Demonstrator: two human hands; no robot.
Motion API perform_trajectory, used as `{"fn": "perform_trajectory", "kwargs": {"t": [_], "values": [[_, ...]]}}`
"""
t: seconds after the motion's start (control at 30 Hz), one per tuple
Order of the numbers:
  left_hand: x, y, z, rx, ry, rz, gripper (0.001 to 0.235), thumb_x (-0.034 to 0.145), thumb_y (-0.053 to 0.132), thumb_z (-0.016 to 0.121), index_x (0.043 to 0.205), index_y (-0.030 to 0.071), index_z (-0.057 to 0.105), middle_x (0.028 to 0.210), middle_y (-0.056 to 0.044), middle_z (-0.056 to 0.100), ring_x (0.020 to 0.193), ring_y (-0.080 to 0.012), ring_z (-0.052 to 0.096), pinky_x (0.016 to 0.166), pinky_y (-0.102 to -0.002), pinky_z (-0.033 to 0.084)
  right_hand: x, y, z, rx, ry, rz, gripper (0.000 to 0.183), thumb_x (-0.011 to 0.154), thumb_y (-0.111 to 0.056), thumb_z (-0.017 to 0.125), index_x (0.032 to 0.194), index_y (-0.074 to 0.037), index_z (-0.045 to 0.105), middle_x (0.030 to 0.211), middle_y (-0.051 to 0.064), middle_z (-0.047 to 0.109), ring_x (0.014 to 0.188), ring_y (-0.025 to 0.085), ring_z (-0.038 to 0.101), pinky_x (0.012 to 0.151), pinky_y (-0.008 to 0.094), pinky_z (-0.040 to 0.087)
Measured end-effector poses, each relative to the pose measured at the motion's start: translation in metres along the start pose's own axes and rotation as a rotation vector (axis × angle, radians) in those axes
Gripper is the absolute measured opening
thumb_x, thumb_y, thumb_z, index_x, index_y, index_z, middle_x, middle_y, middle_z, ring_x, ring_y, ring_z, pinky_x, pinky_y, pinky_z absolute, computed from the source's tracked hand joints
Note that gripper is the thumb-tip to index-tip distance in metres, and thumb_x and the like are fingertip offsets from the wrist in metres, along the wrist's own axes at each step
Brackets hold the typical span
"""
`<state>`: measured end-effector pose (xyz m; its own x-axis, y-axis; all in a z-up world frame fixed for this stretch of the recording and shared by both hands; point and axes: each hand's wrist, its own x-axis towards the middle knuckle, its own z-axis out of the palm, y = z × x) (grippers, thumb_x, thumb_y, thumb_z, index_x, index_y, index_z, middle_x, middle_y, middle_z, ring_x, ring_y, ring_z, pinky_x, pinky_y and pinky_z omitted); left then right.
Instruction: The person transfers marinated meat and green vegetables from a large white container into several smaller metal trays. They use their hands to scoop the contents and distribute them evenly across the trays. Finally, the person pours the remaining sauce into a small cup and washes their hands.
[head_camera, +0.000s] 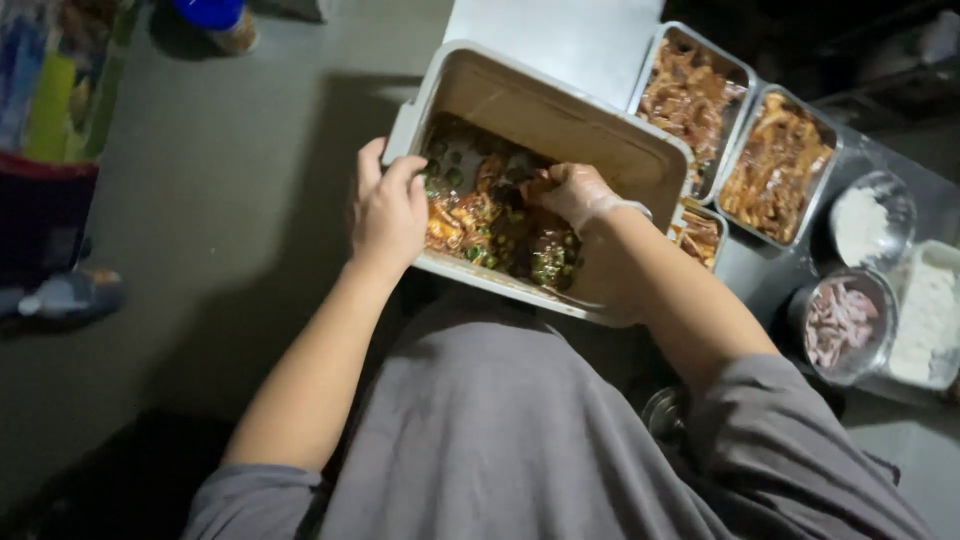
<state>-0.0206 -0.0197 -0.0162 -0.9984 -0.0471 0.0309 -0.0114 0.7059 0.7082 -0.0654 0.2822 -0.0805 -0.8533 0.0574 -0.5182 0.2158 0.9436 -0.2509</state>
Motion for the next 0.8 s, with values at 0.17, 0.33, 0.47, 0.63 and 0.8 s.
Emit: {"fn": "perform_trajectory", "kwargs": {"t": [0.17,0.33,0.47,0.63,0.8], "values": [[-0.001,0.004,-0.006,-0.085,-0.014,-0.019,0.017,0.091,0.014,0.061,0.107,0.018,0.066,0.134,-0.009,0.043,0.115,-0.0421,0.057,0.086,-0.054,0.054,-0.082,-0.047,-0.043,0.601,0.173,-0.127,0.008,0.072,-0.012,0.072,0.081,-0.013,0.072,0.071,0.005,0.061,0.068,0.014,0.06,0.057,0.031,0.051],[0.0,0.004,-0.005,-0.058,-0.013,0.007,0.018,0.091,0.012,0.063,0.107,0.015,0.068,0.133,-0.013,0.044,0.115,-0.0438,0.056,0.086,-0.054,0.053,-0.109,-0.059,-0.029,0.906,0.125,-0.082,0.025,0.088,-0.007,0.057,0.111,-0.011,0.066,0.095,0.009,0.068,0.087,0.019,0.065,0.077,0.034,0.056],[0.002,0.001,-0.003,0.056,0.016,0.051,0.017,0.089,0.01,0.067,0.105,0.015,0.07,0.129,-0.016,0.047,0.11,-0.0435,0.059,0.084,-0.05,0.054,-0.097,-0.018,-0.004,0.497,-0.044,-0.339,0.023,0.085,-0.015,0.06,0.107,-0.011,0.063,0.092,0.017,0.07,0.084,0.036,0.069,0.072,0.046,0.055],[-0.001,-0.007,0.002,0.107,0.032,0.072,0.017,0.092,0.013,0.068,0.108,0.016,0.071,0.131,-0.016,0.049,0.108,-0.0429,0.061,0.083,-0.052,0.053,-0.09,-0.008,-0.017,1.143,0.028,-0.265,0.018,0.086,0.002,0.057,0.1,-0.006,0.065,0.083,0.008,0.068,0.076,0.015,0.067,0.068,0.029,0.058],[-0.004,-0.008,0.002,0.162,0.045,0.094,0.017,0.092,0.009,0.069,0.108,0.014,0.072,0.13,-0.02,0.051,0.103,-0.0462,0.063,0.081,-0.054,0.052,-0.13,0.013,-0.142,1.263,0.08,-0.536,0.017,0.086,0.006,0.066,0.099,-0.005,0.064,0.083,0.01,0.065,0.077,0.013,0.066,0.076,0.029,0.058]]}}
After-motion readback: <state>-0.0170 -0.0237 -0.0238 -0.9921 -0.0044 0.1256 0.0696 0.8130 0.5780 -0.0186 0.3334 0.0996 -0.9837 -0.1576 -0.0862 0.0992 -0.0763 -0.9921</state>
